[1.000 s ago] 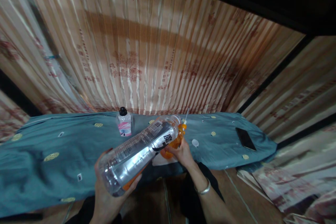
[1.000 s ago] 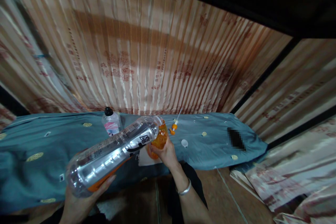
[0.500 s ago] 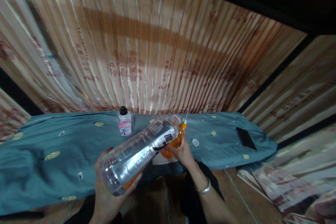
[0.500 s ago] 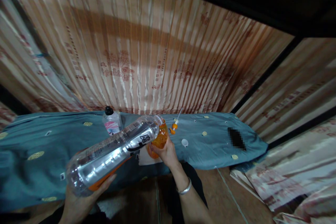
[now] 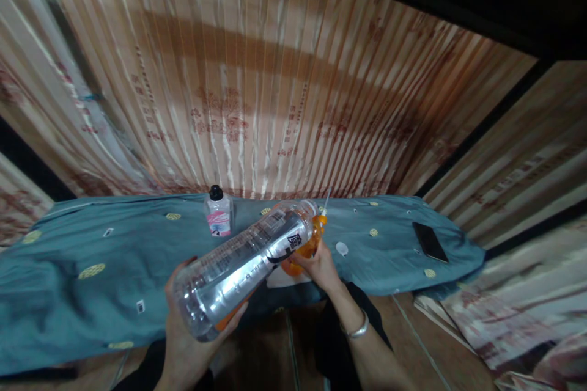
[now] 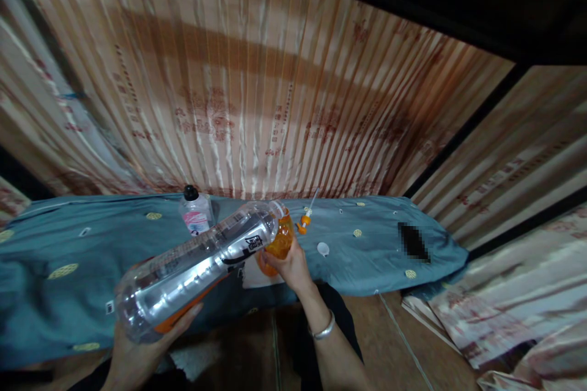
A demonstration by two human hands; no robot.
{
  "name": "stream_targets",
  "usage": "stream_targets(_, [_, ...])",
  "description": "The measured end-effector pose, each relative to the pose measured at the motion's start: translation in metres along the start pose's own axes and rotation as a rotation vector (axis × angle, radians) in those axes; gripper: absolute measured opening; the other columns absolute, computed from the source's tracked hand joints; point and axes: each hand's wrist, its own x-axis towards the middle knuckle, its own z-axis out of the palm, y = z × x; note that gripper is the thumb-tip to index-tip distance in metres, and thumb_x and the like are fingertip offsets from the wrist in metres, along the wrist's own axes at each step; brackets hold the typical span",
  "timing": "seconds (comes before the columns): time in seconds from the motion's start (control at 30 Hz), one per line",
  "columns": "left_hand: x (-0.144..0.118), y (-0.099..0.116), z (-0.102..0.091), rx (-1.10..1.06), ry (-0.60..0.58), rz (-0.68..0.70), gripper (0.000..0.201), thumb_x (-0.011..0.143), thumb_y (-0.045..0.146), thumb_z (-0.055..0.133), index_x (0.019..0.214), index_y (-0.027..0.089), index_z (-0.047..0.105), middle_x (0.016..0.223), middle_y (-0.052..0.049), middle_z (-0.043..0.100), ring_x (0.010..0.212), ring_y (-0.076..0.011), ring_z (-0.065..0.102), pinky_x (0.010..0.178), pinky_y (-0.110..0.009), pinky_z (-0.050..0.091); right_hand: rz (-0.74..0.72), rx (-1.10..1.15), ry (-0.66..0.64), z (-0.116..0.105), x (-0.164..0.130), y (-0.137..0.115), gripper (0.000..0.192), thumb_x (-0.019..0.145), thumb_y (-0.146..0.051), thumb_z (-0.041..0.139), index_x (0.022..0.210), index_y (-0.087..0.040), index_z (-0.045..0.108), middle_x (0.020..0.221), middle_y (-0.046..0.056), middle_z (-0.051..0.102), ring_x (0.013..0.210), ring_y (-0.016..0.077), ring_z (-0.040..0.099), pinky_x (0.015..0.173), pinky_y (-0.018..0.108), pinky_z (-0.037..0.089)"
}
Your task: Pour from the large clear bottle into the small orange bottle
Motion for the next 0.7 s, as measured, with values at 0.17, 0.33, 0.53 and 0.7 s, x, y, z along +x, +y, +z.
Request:
stream_targets(0.17, [0.002,-0.009,-0.001,0.039,0.009,0.080,0.095,0.058,0.056,0.078,0.136,0.021,0.038,0.115,-0.011,0.059,0.096,-0.0278,0.065,0.084,-0.048,0.057,0.012,-0.009,0.013,0.000,0.000,-0.001,0.054,0.065,-0.036,0.081,0.111,-0.019,0.057,0.106,0.007,0.073,0.095,0.0251,0.069,0.083,0.036,0.056])
stream_targets(0.33, [0.001,-0.008,-0.001,0.027,0.022,0.060,0.092,0.061,0.055,0.077,0.138,0.023,0.037,0.115,-0.009,0.060,0.099,-0.0280,0.065,0.087,-0.048,0.056,0.016,0.020,-0.019,-0.001,0.000,-0.001,0.059,0.066,-0.038,0.081,0.116,-0.019,0.055,0.110,0.007,0.072,0.099,0.0261,0.069,0.086,0.038,0.055])
stream_targets(0.53, [0.002,-0.010,0.000,0.023,0.029,0.093,0.094,0.058,0.054,0.080,0.136,0.021,0.038,0.109,-0.010,0.061,0.091,-0.0283,0.067,0.079,-0.047,0.059,0.019,-0.014,0.000,-0.001,-0.001,-0.001,0.058,0.065,-0.038,0.081,0.114,-0.020,0.057,0.108,0.007,0.073,0.099,0.0270,0.069,0.086,0.039,0.055])
stream_targets(0.7, [0.001,-0.001,-0.001,0.029,0.012,0.072,0.089,0.063,0.053,0.076,0.136,0.022,0.037,0.111,-0.009,0.060,0.093,-0.0279,0.066,0.082,-0.049,0.058,0.002,-0.008,-0.015,-0.001,0.000,-0.001,0.058,0.066,-0.038,0.081,0.115,-0.019,0.055,0.113,0.008,0.071,0.103,0.0268,0.067,0.090,0.039,0.053])
